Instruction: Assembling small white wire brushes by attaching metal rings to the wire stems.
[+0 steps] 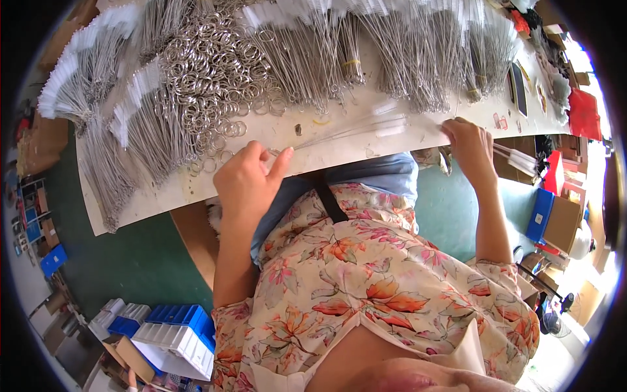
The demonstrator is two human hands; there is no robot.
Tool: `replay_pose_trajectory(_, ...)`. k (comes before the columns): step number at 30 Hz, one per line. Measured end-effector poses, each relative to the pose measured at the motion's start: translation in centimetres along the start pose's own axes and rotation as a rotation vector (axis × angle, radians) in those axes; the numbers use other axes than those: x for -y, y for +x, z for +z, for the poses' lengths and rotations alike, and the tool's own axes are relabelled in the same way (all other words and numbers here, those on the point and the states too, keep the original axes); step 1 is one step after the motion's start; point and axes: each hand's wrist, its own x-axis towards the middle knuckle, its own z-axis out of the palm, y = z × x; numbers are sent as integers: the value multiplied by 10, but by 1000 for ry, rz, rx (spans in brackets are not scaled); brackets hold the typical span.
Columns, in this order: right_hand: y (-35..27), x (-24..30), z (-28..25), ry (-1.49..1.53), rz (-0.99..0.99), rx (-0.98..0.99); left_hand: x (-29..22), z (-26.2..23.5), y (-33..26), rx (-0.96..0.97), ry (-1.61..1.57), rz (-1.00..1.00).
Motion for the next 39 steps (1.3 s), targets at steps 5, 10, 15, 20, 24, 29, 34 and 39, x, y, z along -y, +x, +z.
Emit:
replay_pose_trajectory(5, 15, 88, 3, 1043, -235, -42, -6, 11, 9, -217, -81, 112)
replay_pose_trajectory(10, 35, 164, -4, 808, -528, -194, -25, -10, 1, -289, -837, 104)
replay_pose_trajectory(15, 44, 154, -29, 935, -624, 0, -18, -47, 7, -221, -712, 338)
replay_pose_trajectory(20, 49, 143, -46, 1302, -699, 324, -22, -70, 10, -76, -779, 532)
replay_pose_trajectory(24, 48, 143, -56, 1423, -549, 625, -23, -77, 10, -93, -766, 580)
replay_pose_trajectory(29, 51, 148, -49, 1477, -527, 619, -21, -67, 3, -133, -792, 563)
replay_pose_trajectory(34, 51, 154, -55, 1807, -400, 534, -38, -66, 3, -382, -735, 528)
replay_pose_trajectory(39, 47, 167, -80, 1948, -348, 446, -41, -76, 12, -498, -562, 655)
